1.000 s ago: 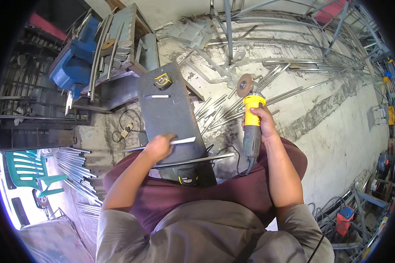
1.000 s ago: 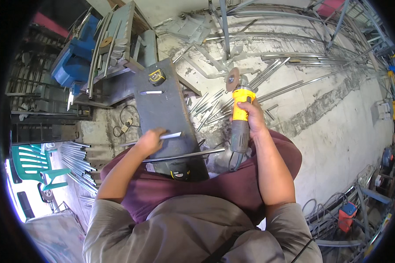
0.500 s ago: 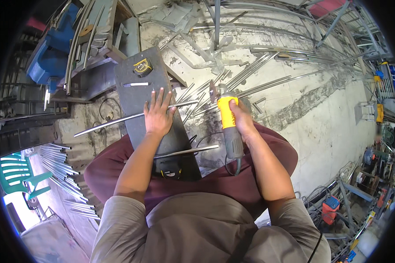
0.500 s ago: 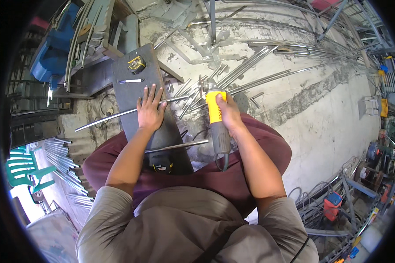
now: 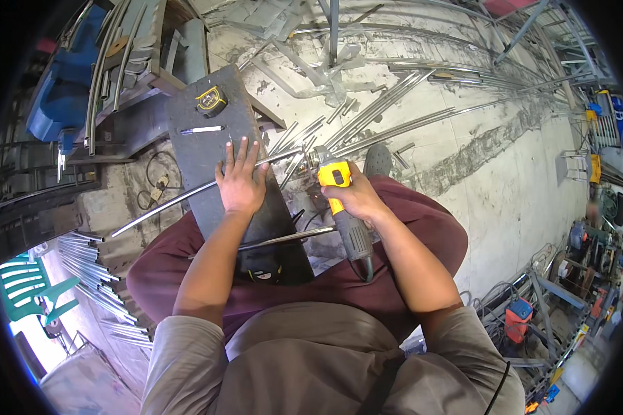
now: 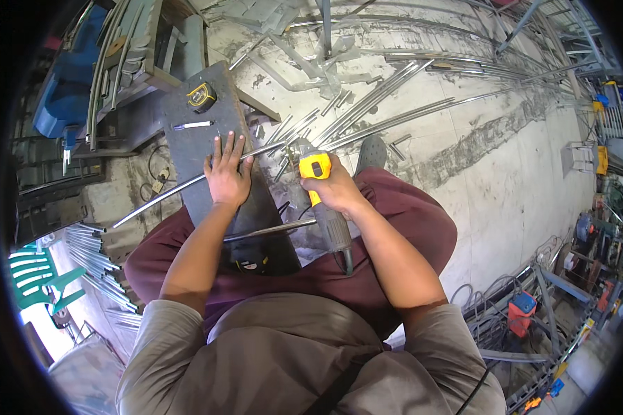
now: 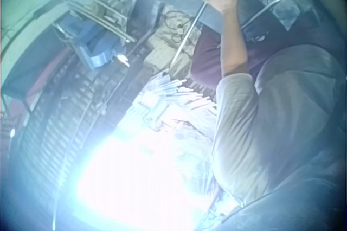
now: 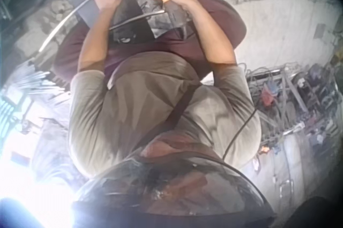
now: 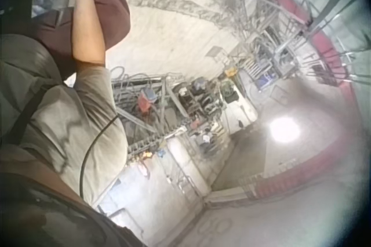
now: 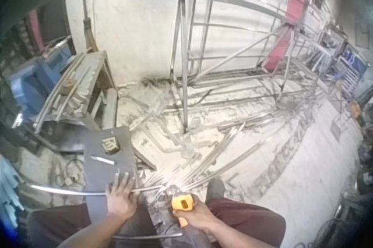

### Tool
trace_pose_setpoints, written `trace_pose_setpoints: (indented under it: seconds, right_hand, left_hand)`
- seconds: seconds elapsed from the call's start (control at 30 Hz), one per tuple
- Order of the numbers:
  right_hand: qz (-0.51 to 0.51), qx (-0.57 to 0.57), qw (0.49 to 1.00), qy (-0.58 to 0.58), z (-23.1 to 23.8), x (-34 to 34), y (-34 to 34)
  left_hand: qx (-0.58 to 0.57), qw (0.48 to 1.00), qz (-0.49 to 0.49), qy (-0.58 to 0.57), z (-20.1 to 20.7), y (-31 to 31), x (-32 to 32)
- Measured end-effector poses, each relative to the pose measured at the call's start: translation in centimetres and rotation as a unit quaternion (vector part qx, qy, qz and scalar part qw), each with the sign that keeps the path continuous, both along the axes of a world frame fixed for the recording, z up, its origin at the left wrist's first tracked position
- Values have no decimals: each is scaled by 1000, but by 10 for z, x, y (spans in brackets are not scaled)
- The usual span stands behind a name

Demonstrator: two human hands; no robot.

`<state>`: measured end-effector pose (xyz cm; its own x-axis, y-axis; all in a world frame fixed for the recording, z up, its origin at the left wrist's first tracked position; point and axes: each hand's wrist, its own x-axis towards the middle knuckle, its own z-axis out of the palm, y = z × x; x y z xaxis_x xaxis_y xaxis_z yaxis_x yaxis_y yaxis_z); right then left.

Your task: Measure and grind metal pipes using an angle grinder and tape measure.

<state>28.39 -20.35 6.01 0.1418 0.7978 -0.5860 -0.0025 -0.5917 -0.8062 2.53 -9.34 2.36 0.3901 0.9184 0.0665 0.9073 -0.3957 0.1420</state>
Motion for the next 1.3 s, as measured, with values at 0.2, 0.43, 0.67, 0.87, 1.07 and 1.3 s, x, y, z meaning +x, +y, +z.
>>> trace_pose_setpoints:
  seconds: [0.2,0.43,0.67,0.87,1.07,1.3]
  right_hand:
    - [29,32,999,-28,-4,3,2]
    - [44,25,998,-43,-9,4,5]
    - [36,4,999,-34,-19,2,5]
    - [-17,-55,998,32,1,12,2]
    - [-29,24,997,-61,8,-2,-2]
    - [77,-20,968,-237,40,-21,7]
  left_hand:
    - [-6,1000,-4,7,1,2,0]
    - [-28,999,-10,14,3,3,1]
    - [-22,999,-8,24,4,3,1]
    - [-14,1000,-10,24,2,3,0]
    - [-18,999,-12,29,2,3,0]
    - [-15,1000,-16,21,3,4,1]
